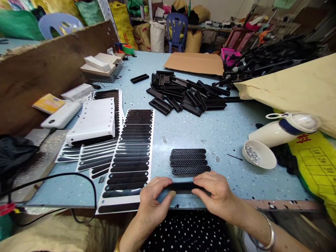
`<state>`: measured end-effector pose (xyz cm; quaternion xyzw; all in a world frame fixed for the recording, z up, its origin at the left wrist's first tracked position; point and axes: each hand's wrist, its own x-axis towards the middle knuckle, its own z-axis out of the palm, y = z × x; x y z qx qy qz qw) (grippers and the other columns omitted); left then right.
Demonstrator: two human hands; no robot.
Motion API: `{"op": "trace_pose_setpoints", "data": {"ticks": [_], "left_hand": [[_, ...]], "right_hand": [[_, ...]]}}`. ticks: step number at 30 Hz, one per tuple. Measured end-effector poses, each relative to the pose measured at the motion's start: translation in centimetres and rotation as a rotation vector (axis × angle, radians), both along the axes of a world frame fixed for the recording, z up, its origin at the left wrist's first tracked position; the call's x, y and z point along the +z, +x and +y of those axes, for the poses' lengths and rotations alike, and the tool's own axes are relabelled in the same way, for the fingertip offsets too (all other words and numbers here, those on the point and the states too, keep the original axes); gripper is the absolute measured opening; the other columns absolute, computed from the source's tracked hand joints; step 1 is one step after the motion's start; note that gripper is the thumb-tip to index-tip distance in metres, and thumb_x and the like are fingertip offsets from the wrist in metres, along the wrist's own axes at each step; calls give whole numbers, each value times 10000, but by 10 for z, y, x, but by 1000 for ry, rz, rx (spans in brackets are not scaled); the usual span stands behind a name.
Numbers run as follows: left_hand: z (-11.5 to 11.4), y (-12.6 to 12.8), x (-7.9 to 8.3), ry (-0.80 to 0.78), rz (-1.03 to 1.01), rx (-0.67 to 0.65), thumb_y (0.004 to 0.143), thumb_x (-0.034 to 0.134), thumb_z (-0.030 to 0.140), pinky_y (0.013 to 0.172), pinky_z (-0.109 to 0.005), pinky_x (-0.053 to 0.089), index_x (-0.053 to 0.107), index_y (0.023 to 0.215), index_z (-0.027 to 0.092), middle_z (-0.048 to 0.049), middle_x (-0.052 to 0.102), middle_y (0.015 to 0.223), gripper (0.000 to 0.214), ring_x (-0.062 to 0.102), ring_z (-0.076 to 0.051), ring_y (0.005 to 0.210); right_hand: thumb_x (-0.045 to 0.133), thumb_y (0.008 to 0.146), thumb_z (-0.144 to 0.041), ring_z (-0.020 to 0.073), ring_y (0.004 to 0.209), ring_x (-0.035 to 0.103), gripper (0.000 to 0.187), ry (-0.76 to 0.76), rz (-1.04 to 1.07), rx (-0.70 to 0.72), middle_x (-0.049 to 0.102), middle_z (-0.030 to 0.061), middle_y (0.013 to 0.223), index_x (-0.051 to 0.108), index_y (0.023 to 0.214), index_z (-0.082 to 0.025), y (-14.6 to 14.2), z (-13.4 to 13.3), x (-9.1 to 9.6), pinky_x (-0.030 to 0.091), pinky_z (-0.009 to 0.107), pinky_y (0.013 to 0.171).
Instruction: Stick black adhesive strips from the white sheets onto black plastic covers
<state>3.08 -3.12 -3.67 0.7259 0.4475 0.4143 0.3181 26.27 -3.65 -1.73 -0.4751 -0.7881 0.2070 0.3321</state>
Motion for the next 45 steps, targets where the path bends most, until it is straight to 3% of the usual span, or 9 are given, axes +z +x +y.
{"op": "trace_pose_setpoints", "data": {"ticks": [5,10,16,26,28,34,37,40,45], "left_hand": [[1,1,3,-22,-28,-8,902,568,137,728,-306,587,714,978,181,-60,755,875,171,719,-181,808],[3,6,2,-28,-4,55,892,605,134,719,-280,577,714,879,186,-42,756,834,122,721,-168,769],[3,10,1,-22,-13,75,888,601,126,705,-264,568,707,835,184,-39,749,811,133,714,-162,755],[3,8,2,-28,11,82,882,622,152,715,-273,576,717,823,199,-27,758,822,121,723,-171,754],[3,8,2,-26,12,80,881,624,156,713,-271,577,717,822,202,-25,758,819,119,724,-172,752],[3,7,0,-22,19,73,887,622,163,730,-270,580,720,847,204,-30,761,835,113,726,-170,763],[4,7,0,-9,19,75,886,623,171,730,-266,585,719,841,204,-30,764,833,111,728,-169,759],[5,6,-1,7,22,76,883,621,182,734,-270,594,723,837,204,-33,768,832,114,733,-175,759],[6,5,-2,31,34,79,884,626,210,742,-264,597,729,851,213,-24,771,838,108,736,-176,760]], "right_hand": [[664,845,-155,241,699,698,81,-20,-26,4,756,92,815,744,837,-150,-1,0,1,537,400,664],[686,850,-163,244,722,708,75,-31,-12,10,770,90,845,756,876,-157,1,0,-1,548,412,677],[721,860,-202,231,822,736,151,-73,154,-8,787,85,960,769,1002,-186,7,-4,-11,595,392,727],[741,841,-178,212,846,737,189,-197,314,-51,786,72,950,778,1023,-211,11,-6,-16,620,364,759],[729,852,-171,211,852,735,194,-174,318,-31,786,67,949,773,1036,-214,11,-6,-17,617,372,762],[671,902,-139,238,930,718,318,86,137,23,758,100,1098,690,1213,-199,13,-11,-21,596,440,800],[691,894,-184,245,949,718,370,126,107,-52,754,111,1098,658,1263,-199,22,-19,-25,607,435,807],[743,846,-237,253,948,716,384,81,142,-230,753,117,1070,682,1222,-195,38,-29,-29,620,425,813],[669,870,-236,204,743,716,139,-149,289,-419,762,87,876,752,964,-177,55,-35,-24,616,332,655]]}}
